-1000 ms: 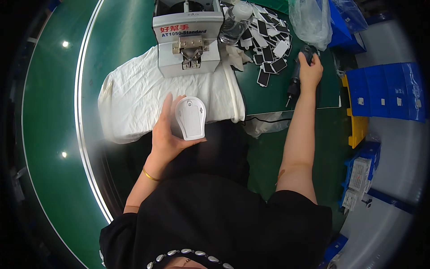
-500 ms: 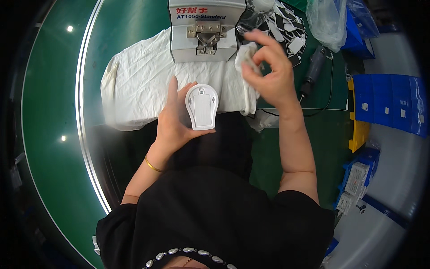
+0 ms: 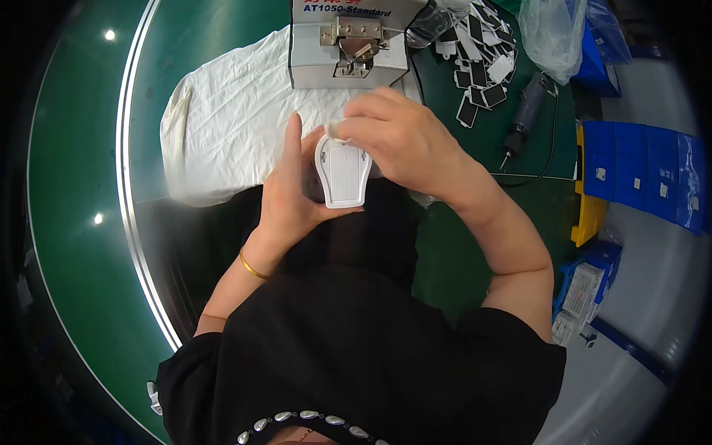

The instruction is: Assembling plastic device housings using an electric screwdriver and a press machine.

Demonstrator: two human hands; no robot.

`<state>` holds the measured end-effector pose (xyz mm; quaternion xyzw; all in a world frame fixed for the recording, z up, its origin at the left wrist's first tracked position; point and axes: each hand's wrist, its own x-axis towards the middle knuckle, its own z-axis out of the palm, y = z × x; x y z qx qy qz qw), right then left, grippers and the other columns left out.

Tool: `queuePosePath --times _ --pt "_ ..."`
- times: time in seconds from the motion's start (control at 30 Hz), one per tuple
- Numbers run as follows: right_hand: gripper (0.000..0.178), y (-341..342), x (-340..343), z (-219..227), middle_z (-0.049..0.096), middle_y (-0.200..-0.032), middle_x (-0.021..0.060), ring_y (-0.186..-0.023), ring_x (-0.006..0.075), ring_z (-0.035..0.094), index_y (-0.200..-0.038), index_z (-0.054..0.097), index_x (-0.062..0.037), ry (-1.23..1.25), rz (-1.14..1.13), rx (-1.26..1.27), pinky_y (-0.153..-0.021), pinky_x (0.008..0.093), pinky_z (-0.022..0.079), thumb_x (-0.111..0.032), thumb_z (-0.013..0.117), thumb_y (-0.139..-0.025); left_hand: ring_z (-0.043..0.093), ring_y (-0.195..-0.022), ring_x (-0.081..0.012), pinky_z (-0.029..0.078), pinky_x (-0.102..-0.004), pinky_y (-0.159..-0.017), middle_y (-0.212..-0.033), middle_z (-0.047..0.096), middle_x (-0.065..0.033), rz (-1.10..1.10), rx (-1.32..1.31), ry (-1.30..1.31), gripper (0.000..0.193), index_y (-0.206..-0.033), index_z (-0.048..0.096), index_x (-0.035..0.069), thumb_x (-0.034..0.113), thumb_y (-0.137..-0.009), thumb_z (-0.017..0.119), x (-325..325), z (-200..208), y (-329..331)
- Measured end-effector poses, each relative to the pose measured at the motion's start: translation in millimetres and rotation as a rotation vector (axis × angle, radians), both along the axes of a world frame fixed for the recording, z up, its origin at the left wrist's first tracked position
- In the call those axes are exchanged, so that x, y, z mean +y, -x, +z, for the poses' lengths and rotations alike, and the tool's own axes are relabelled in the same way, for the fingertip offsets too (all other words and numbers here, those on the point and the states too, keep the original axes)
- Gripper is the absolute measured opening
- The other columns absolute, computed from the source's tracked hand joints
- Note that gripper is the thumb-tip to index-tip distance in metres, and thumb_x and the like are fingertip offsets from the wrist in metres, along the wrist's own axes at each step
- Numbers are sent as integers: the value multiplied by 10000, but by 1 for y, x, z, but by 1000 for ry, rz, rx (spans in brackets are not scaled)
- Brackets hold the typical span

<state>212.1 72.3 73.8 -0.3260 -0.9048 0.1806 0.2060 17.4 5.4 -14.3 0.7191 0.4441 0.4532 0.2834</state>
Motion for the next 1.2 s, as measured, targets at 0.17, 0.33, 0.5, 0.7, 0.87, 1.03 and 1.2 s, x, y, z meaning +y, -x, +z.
queuePosePath --times 0.17,0.33,0.5,0.7,0.87,1.03,1.2 --pt "128 7 0 0 636 -977 90 -896 293 610 -947 679 -39 19 -60 -14 -760 375 506 -46 701 -821 653 -1114 -347 559 -382 -899 -1260 637 -223 9 -6 -36 1302 -1526 188 -93 301 -553 958 2 5 -2" --pt "122 17 1 -6 637 -930 101 -853 291 627 -962 683 -31 0 -118 73 -751 364 511 -53 687 -842 655 -1121 -336 550 -381 -923 -1244 653 -202 -1 24 40 1284 -1526 180 -92 252 -562 955 1 4 -1" --pt "121 -25 -7 9 637 -910 115 -797 288 642 -986 689 -18 199 -271 -124 -710 349 516 -49 658 -874 650 -1140 -331 551 -369 -923 -1249 651 -205 16 5 -19 1294 -1528 183 -85 248 -547 959 0 4 -1" --pt "122 -3 -10 4 633 -898 106 -776 263 645 -977 707 -29 85 -245 47 -700 335 514 -37 687 -857 651 -1139 -329 554 -369 -917 -1255 651 -197 21 16 -2 1296 -1529 188 -74 259 -541 958 1 4 -1" --pt "112 15 -13 0 620 -858 93 -737 263 636 -937 704 -32 -48 -221 22 -649 340 515 -25 709 -825 661 -1104 -324 558 -371 -899 -1248 657 -178 17 41 -2 1278 -1528 210 -67 250 -540 956 2 4 0" --pt "78 11 -30 4 603 -823 86 -685 267 625 -877 683 -27 -41 -333 -88 -608 362 507 -28 714 -805 664 -1044 -321 558 -372 -868 -1245 655 -145 16 -1 -41 1271 -1522 246 -57 202 -506 965 2 7 -2" --pt "63 30 -21 -4 592 -809 92 -687 282 627 -846 668 -25 -84 -354 -5 -593 361 499 -22 705 -795 660 -1041 -320 558 -375 -861 -1247 651 -144 17 22 -7 1262 -1519 257 -54 192 -504 965 1 8 1"
